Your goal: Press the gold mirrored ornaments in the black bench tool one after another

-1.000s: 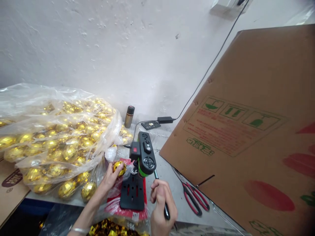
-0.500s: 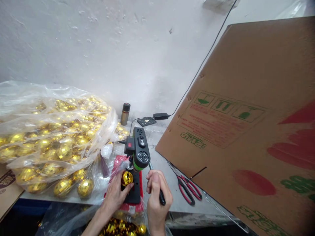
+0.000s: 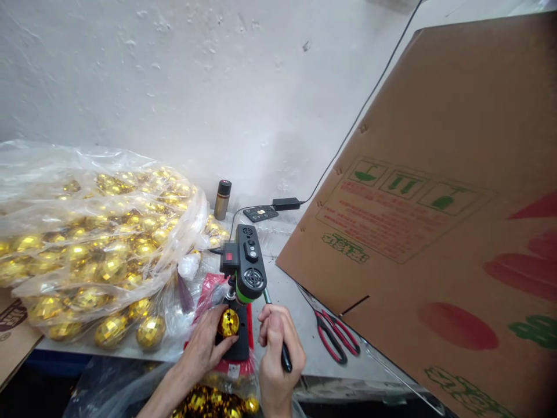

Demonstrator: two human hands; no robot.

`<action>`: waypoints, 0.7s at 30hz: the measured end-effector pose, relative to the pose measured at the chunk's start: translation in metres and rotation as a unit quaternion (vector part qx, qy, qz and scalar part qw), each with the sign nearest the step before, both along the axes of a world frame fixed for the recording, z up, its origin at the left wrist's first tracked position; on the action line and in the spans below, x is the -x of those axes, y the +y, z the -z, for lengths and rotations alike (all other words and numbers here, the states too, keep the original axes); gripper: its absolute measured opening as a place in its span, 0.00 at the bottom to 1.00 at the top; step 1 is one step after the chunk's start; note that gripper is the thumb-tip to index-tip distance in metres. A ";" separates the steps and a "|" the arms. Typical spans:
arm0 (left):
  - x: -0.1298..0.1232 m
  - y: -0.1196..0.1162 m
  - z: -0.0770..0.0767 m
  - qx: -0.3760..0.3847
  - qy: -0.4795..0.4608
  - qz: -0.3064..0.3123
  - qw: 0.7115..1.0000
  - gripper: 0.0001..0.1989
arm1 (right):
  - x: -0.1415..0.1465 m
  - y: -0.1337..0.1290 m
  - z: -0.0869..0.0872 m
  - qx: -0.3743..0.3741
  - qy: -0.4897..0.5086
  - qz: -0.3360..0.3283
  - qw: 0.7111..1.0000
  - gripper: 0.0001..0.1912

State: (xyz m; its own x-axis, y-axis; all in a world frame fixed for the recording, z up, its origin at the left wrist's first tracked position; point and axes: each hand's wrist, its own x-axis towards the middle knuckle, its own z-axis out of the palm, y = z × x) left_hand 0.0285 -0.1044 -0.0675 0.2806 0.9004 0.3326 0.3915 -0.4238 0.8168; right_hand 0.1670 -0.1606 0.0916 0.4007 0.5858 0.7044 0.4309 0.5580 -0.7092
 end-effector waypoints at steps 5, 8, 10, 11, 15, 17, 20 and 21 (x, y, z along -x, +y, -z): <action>0.003 -0.001 -0.003 0.045 -0.008 -0.004 0.999 0.29 | 0.001 0.000 0.001 0.004 0.015 0.000 1.000 0.19; 0.000 0.004 -0.005 0.065 -0.019 -0.023 0.997 0.30 | 0.002 0.001 -0.004 0.006 0.026 0.000 1.000 0.21; 0.000 0.009 -0.010 0.085 -0.023 -0.031 0.996 0.29 | 0.002 0.003 -0.010 0.013 0.032 -0.001 0.999 0.21; 0.001 0.013 -0.014 0.101 -0.027 -0.031 0.994 0.29 | 0.002 0.003 -0.013 0.016 0.033 -0.001 0.999 0.21; 0.010 0.025 -0.037 0.171 -0.056 0.020 0.983 0.27 | 0.003 0.004 -0.021 0.027 0.032 0.002 0.999 0.22; 0.014 0.028 -0.047 0.185 -0.061 0.050 0.980 0.27 | 0.004 0.003 -0.022 0.032 0.030 0.005 0.999 0.21; 0.016 0.030 -0.049 0.183 -0.054 0.061 0.980 0.28 | 0.004 0.002 -0.022 0.036 0.024 0.009 0.999 0.20; 0.015 0.029 -0.047 0.177 -0.049 0.055 0.982 0.28 | 0.004 0.001 -0.022 0.036 0.022 0.009 0.999 0.20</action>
State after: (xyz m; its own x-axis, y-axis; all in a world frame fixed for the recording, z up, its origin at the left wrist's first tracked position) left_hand 0.0137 -0.0751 -0.0208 0.3653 0.9302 0.0353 0.2721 -0.1430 0.9516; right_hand 0.1634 -0.1593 0.1138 0.4419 0.6260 0.6425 0.4084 0.4973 -0.7654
